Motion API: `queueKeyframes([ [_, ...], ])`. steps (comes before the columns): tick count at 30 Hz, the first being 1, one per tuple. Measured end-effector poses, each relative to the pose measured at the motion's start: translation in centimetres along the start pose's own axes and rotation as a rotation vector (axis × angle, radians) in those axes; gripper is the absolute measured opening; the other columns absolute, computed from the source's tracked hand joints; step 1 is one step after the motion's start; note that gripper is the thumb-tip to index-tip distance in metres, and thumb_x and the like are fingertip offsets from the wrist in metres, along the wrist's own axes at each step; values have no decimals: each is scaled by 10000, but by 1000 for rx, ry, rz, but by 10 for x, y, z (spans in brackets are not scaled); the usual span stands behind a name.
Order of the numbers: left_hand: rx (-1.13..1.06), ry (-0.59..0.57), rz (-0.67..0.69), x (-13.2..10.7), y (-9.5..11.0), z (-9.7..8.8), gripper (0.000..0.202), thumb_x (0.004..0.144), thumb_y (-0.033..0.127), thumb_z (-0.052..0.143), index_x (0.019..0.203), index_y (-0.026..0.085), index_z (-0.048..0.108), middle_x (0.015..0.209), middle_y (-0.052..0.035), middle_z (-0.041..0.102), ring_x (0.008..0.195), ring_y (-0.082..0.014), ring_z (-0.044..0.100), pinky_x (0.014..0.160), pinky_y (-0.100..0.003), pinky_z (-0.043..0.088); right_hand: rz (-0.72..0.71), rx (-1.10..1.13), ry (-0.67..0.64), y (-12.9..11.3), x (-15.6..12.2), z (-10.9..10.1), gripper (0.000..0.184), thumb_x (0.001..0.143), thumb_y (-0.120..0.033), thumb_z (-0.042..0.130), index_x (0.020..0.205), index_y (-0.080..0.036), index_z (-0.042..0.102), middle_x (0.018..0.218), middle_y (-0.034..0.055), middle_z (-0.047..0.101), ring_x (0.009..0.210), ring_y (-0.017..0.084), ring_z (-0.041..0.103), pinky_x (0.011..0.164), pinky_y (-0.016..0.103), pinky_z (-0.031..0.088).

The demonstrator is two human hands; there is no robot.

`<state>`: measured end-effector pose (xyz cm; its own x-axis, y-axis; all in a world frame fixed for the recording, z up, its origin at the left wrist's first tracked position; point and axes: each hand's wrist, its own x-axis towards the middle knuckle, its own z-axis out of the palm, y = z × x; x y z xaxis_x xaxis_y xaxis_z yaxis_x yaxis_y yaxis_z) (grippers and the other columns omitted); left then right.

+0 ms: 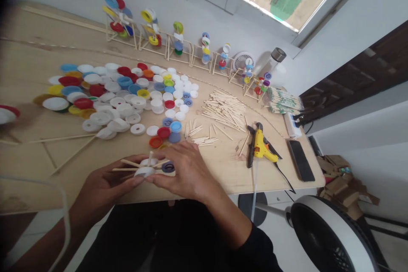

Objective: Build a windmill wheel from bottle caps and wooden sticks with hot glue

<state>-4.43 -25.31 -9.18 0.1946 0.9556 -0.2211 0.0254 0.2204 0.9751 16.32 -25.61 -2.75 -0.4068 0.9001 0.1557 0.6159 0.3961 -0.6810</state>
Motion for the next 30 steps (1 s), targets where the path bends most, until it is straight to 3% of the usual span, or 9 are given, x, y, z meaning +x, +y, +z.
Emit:
queueKeyframes([
  [6, 6, 40, -57, -7, -2, -4, 618, 521, 540, 884, 1063, 270, 762, 893, -57, 788, 772, -262, 742, 651, -305, 610, 132, 126, 45, -7, -8, 10, 207, 781, -212, 809, 916, -210, 653, 941, 14, 727, 929, 193, 654, 896, 355, 443],
  [9, -25, 30, -45, -10, -7, -6, 657, 496, 576, 882, 1053, 247, 761, 1023, -103, 798, 861, -309, 754, 696, -352, 626, 225, 227, 113, -11, -13, 18, 200, 784, -209, 789, 928, -212, 651, 1008, 28, 729, 977, 208, 655, 904, 379, 449],
  [12, -30, 35, -82, -11, -6, -6, 613, 445, 592, 897, 925, 230, 776, 1059, -122, 801, 919, -346, 753, 776, -408, 628, 287, 281, 160, -14, -16, 25, 208, 778, -221, 785, 936, -213, 651, 1021, 37, 726, 990, 219, 655, 914, 406, 456],
  [16, -96, 76, -157, -8, -1, -5, 572, 357, 584, 925, 779, 233, 763, 964, -104, 816, 890, -340, 762, 810, -417, 624, 296, 303, 170, -17, -17, 32, 216, 761, -235, 798, 921, -216, 654, 989, 34, 719, 977, 215, 657, 908, 403, 473],
  [21, -136, 55, -162, -6, -2, -5, 535, 353, 562, 933, 731, 230, 752, 851, -92, 811, 804, -320, 763, 746, -400, 631, 255, 284, 160, -14, -16, 30, 259, 766, -293, 820, 956, -220, 661, 1000, 37, 720, 988, 209, 665, 906, 384, 496],
  [24, -165, 128, -192, -4, -2, -7, 498, 316, 532, 943, 651, 233, 727, 855, -78, 810, 756, -287, 754, 673, -346, 624, 195, 283, 163, -4, -16, 21, 254, 839, -328, 767, 1045, -223, 662, 1061, 49, 722, 1043, 207, 663, 939, 384, 503],
  [27, -200, 225, -236, -3, 3, -7, 509, 270, 515, 950, 607, 225, 702, 846, -62, 801, 693, -247, 733, 594, -302, 601, 216, 150, 265, 11, -11, 13, 152, 926, -313, 662, 1051, -226, 663, 1076, 56, 730, 1057, 215, 657, 971, 410, 479],
  [30, -265, 255, -237, -2, 8, -6, 536, 280, 542, 947, 656, 237, 717, 847, -48, 799, 704, -245, 730, 598, -315, 601, 278, -163, 285, 25, 1, 12, 108, 924, -271, 650, 1011, -215, 684, 1039, 71, 737, 1044, 255, 642, 947, 431, 438],
])
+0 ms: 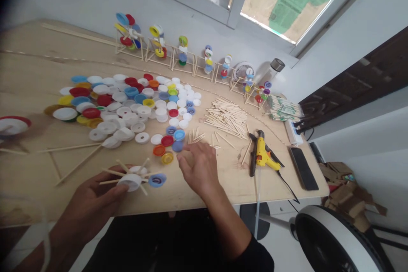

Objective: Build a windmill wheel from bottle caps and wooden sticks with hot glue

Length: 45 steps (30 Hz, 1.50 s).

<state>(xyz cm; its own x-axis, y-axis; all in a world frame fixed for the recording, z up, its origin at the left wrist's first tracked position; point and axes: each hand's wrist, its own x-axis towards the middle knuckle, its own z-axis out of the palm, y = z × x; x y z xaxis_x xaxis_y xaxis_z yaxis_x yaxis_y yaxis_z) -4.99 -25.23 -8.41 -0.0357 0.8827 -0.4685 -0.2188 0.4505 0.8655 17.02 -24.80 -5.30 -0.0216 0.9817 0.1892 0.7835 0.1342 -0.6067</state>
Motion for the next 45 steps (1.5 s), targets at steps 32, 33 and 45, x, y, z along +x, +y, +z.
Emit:
queueKeyframes([
  [32, -56, -9, 9, -2, 1, 3, 457, 400, 457, 939, 728, 272, 680, 720, -7, 781, 776, -294, 761, 807, -434, 620, -97, -385, -89, 13, -31, -2, 133, 858, -225, 696, 982, -217, 649, 982, 73, 709, 941, 271, 570, 818, 392, 375],
  [33, -56, -7, 13, -3, 1, 3, 443, 413, 442, 933, 729, 272, 672, 732, -8, 785, 775, -299, 764, 815, -446, 621, -97, -381, -95, 13, -31, -2, 144, 857, -230, 702, 991, -218, 652, 990, 72, 709, 949, 272, 569, 825, 396, 378],
  [45, -172, 14, 24, -1, -5, 2, 366, 443, 298, 914, 718, 269, 673, 778, 38, 772, 788, -255, 764, 845, -377, 620, -162, -478, -155, -15, 9, 29, 313, 905, -486, 681, 968, -179, 680, 998, 120, 698, 974, 293, 560, 863, 437, 399],
])
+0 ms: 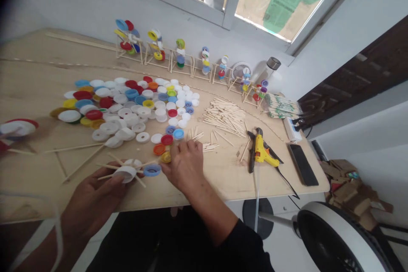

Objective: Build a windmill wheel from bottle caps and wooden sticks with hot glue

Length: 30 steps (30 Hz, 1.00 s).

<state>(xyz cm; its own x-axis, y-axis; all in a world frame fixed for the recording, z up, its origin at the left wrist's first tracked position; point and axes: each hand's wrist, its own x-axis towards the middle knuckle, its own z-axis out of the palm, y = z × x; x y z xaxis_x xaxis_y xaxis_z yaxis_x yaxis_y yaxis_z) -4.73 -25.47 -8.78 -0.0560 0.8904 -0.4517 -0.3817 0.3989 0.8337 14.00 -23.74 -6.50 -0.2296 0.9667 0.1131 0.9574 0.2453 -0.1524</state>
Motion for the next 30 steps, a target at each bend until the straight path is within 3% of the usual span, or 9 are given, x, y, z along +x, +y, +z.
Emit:
queueKeyframes([
  [5, -17, -2, -30, -3, 5, 3, 388, 406, 286, 925, 705, 266, 678, 747, 46, 762, 790, -242, 761, 851, -345, 606, 3, 9, 2, 2, -3, -4, 233, 900, -384, 689, 997, -172, 671, 995, 106, 691, 974, 288, 561, 876, 435, 396],
  [10, -9, 16, -47, -2, 6, 6, 438, 369, 343, 950, 718, 280, 691, 790, 20, 788, 788, -272, 759, 908, -413, 591, -63, 166, 48, 7, -52, -28, 194, 932, -283, 633, 1104, -193, 638, 1040, 87, 692, 987, 269, 567, 881, 422, 394],
  [14, -18, -15, -24, 0, 4, 11, 444, 370, 367, 957, 729, 275, 713, 815, 14, 796, 788, -265, 755, 905, -401, 590, -6, 203, -15, 10, -83, -28, 188, 901, -239, 654, 1081, -194, 625, 1028, 83, 694, 933, 259, 587, 830, 401, 421],
  [17, -31, -29, -12, 0, 2, 16, 415, 380, 367, 956, 693, 259, 706, 759, 31, 776, 751, -238, 750, 821, -347, 606, 34, 154, -11, 16, -78, -17, 166, 879, -217, 670, 1038, -188, 631, 1030, 89, 697, 946, 270, 592, 829, 402, 436],
  [22, -37, -4, -4, -2, 3, 22, 415, 358, 363, 959, 671, 249, 711, 701, 23, 753, 678, -226, 737, 684, -309, 609, -15, 137, 75, 22, -44, -7, 235, 883, -214, 674, 1107, -162, 623, 1195, 119, 675, 1090, 276, 584, 919, 398, 434],
  [27, -59, -2, 2, -2, 3, 24, 421, 357, 371, 961, 687, 243, 732, 717, 28, 747, 687, -203, 735, 707, -277, 606, 41, 77, 103, 19, -45, -4, 178, 887, -212, 669, 1058, -185, 630, 1009, 89, 695, 960, 270, 587, 818, 391, 417],
  [30, -43, 9, -19, -1, 1, 26, 429, 351, 377, 955, 685, 241, 723, 736, 7, 767, 703, -227, 741, 719, -317, 616, 48, 63, 95, 18, -55, -3, 178, 891, -212, 660, 1066, -194, 632, 958, 74, 688, 917, 258, 572, 781, 373, 397],
])
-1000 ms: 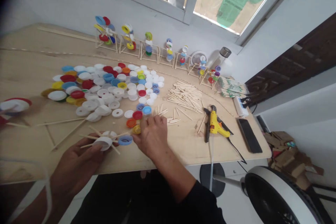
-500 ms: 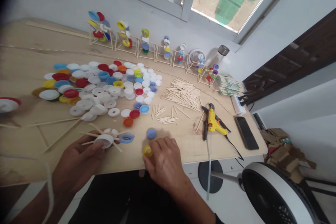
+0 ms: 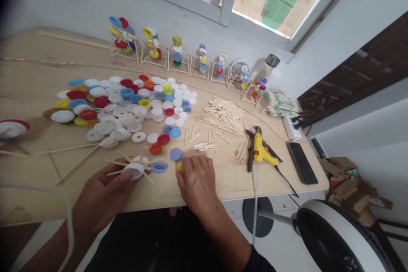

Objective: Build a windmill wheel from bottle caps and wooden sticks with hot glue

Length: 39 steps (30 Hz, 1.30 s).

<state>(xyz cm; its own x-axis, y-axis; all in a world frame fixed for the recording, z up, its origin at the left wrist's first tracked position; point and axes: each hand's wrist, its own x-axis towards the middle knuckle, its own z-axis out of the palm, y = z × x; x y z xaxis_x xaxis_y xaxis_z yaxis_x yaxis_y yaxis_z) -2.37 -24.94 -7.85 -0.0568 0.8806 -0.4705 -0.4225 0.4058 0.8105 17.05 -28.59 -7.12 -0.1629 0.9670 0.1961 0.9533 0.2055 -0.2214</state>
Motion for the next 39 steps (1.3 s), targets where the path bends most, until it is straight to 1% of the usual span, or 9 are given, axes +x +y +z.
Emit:
queueKeyframes([
  [4, 6, 1, -2, 0, -1, 1, 432, 352, 370, 945, 694, 236, 716, 746, 2, 773, 719, -247, 747, 750, -360, 623, 6, -31, -27, -2, 1, 1, 154, 887, -229, 663, 1035, -189, 649, 941, 75, 669, 924, 262, 555, 777, 372, 391],
  [8, -10, 21, -12, -3, 0, -4, 441, 349, 344, 947, 712, 242, 720, 740, 11, 772, 717, -224, 743, 730, -316, 614, -19, -48, -61, -8, 12, 4, 173, 877, -285, 686, 1017, -185, 668, 939, 77, 655, 930, 270, 548, 796, 390, 396],
  [15, -22, 49, -28, -5, 3, -5, 419, 355, 282, 927, 713, 235, 715, 739, 16, 773, 695, -200, 737, 697, -280, 602, 27, -78, -75, -13, 33, 6, 193, 909, -326, 658, 1048, -195, 681, 982, 91, 671, 936, 276, 560, 803, 400, 398],
  [23, -5, 60, -6, -2, 0, -1, 426, 351, 264, 921, 725, 228, 721, 767, 10, 771, 736, -201, 729, 712, -280, 587, 29, -52, -91, -9, 19, 6, 197, 900, -277, 655, 1075, -191, 685, 1003, 92, 674, 947, 282, 566, 811, 413, 419],
  [28, 40, 42, 22, 0, -5, 0, 449, 345, 282, 927, 730, 221, 704, 809, -1, 759, 779, -226, 724, 740, -320, 586, 2, 9, -66, -5, 13, 0, 299, 878, -262, 683, 1165, -183, 665, 1060, 102, 690, 1002, 289, 576, 841, 417, 439],
  [31, 58, 33, 32, 1, -6, -1, 483, 333, 319, 939, 735, 218, 692, 803, 7, 739, 792, -226, 724, 766, -327, 582, 1, 59, 25, 10, 1, -14, 313, 892, -244, 643, 1199, -182, 649, 1116, 108, 699, 1017, 282, 591, 859, 420, 449],
  [33, 83, 41, 39, 1, -5, -2, 509, 319, 351, 949, 730, 210, 684, 832, 6, 729, 796, -224, 721, 767, -330, 581, 19, 69, 121, 30, -11, -28, 289, 925, -239, 583, 1202, -184, 648, 1127, 113, 703, 1023, 274, 606, 885, 428, 456],
  [36, 97, 68, 32, 2, -4, -3, 546, 288, 382, 967, 712, 198, 677, 874, 6, 724, 789, -202, 714, 750, -304, 579, 95, 20, 273, 72, -33, -50, 279, 947, -251, 531, 1187, -186, 658, 1114, 126, 705, 1032, 274, 627, 930, 443, 469],
  [39, 92, 87, 34, 2, -4, -3, 560, 252, 394, 980, 676, 197, 672, 871, 11, 720, 800, -181, 703, 743, -265, 583, 213, -130, 340, 117, -55, -68, 280, 939, -277, 519, 1147, -178, 678, 1095, 149, 705, 1017, 295, 627, 904, 455, 487],
])
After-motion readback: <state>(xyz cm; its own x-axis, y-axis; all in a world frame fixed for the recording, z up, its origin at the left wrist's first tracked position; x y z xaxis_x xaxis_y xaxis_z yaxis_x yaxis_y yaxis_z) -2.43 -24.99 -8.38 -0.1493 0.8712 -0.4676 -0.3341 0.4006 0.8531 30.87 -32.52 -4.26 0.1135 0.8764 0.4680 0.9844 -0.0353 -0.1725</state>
